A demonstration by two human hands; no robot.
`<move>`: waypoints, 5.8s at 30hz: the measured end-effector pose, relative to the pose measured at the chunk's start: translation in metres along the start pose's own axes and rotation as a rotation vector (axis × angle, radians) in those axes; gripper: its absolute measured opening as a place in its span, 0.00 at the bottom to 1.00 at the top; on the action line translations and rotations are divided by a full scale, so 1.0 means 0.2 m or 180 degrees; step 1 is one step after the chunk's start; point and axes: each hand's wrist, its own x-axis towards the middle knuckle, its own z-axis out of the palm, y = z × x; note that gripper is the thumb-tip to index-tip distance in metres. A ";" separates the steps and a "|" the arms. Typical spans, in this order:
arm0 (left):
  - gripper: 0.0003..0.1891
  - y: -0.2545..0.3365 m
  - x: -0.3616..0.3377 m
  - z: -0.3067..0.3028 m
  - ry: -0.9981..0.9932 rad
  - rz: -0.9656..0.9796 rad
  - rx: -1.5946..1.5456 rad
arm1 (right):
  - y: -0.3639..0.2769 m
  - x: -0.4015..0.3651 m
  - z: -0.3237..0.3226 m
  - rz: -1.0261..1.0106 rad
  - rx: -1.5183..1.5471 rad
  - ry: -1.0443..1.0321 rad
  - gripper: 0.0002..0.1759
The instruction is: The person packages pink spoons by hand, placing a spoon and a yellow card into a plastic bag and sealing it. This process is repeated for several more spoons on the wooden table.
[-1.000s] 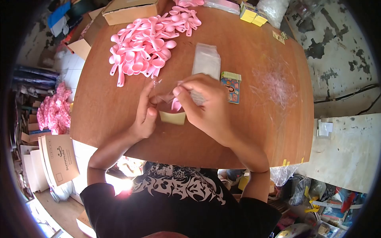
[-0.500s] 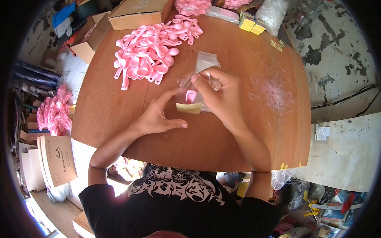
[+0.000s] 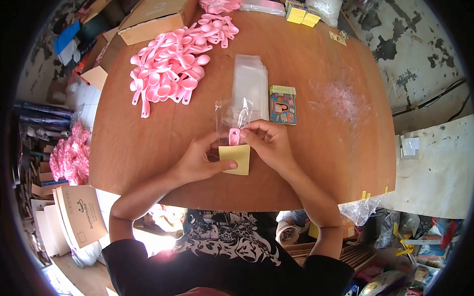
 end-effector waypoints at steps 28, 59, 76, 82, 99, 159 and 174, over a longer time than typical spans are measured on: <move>0.11 -0.09 0.09 -0.19 0.0488 0.0031 -0.0824 | 0.13 0.02 0.00 -0.0256 -0.0203 0.0036 0.08; 0.09 -0.08 0.08 -0.19 0.0521 -0.0130 -0.0308 | 0.14 0.02 -0.03 -0.0616 -0.0399 -0.0677 0.12; 0.30 0.32 -1.12 -0.48 0.0131 -0.0796 0.1381 | -0.02 0.04 -0.19 -0.1481 -0.1711 -0.0113 0.13; 0.38 0.18 -1.34 -0.41 0.1767 -0.1113 0.1781 | -0.08 0.06 -0.05 -0.1629 -0.4153 -0.0538 0.22; 0.18 0.15 0.13 -0.30 -0.0325 0.1143 0.2696 | -0.01 0.04 -0.15 -0.1264 -0.4349 -0.0729 0.33; 0.08 0.24 0.22 -0.26 0.0769 0.0790 -0.0378 | -0.07 0.05 -0.50 -0.1143 -0.3882 0.0161 0.12; 0.17 0.32 0.33 -0.25 0.0690 0.0273 -0.0192 | -0.46 0.08 -0.38 -0.1673 -0.1892 0.1426 0.05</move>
